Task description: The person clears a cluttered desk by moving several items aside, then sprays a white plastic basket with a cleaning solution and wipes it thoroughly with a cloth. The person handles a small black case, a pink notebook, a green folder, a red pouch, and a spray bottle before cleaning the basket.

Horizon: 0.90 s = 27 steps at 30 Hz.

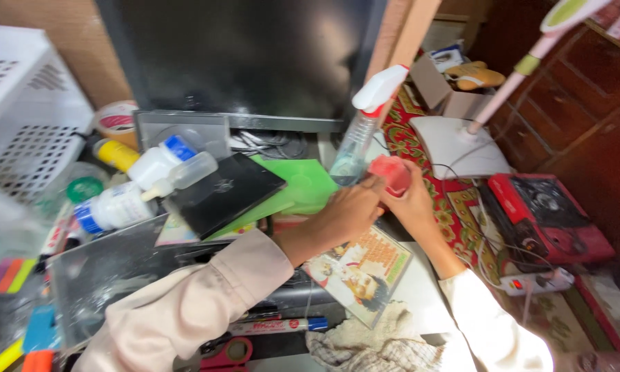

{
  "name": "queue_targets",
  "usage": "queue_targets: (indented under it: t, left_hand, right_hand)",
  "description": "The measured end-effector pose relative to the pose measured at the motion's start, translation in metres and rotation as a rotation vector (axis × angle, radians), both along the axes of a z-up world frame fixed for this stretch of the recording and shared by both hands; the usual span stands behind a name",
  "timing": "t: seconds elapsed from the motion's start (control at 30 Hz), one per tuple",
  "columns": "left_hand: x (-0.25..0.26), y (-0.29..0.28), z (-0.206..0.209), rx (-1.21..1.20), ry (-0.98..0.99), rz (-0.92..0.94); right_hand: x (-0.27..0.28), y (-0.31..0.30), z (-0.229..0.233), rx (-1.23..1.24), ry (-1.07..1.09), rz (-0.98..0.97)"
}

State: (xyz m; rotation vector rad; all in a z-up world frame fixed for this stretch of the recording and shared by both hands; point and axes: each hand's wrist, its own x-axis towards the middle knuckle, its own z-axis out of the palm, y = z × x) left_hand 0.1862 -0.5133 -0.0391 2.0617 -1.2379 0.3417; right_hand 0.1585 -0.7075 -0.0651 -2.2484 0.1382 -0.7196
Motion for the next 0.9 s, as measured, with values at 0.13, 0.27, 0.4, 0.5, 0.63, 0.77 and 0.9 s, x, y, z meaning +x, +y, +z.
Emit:
queue_targets:
  t: [0.13, 0.27, 0.4, 0.5, 0.63, 0.77, 0.9]
  left_hand:
    - [-0.033, 0.037, 0.035, 0.006, 0.06, -0.018]
    - [-0.06, 0.093, 0.06, -0.055, -0.038, -0.035]
    - [-0.087, 0.164, 0.094, -0.054, -0.007, 0.036]
    - [-0.106, 0.227, 0.121, -0.095, -0.032, 0.072]
    - [-0.127, 0.304, 0.134, -0.074, -0.032, 0.243]
    - [-0.155, 0.371, 0.144, -0.079, -0.141, 0.5]
    - [-0.169, 0.428, 0.124, -0.021, -0.219, 0.787]
  right_hand:
    - [-0.015, 0.005, 0.015, -0.371, -0.141, 0.089]
    - [-0.049, 0.067, 0.074, -0.632, -0.323, 0.139]
    - [-0.069, 0.124, 0.111, -0.555, -0.304, 0.349]
    - [-0.073, 0.177, 0.137, -0.473, -0.233, 0.507]
    - [-0.068, 0.248, 0.145, -0.412, -0.212, 0.681]
    - [-0.068, 0.319, 0.15, -0.511, -0.261, 0.877]
    - [-0.065, 0.38, 0.143, -0.584, -0.322, 1.063]
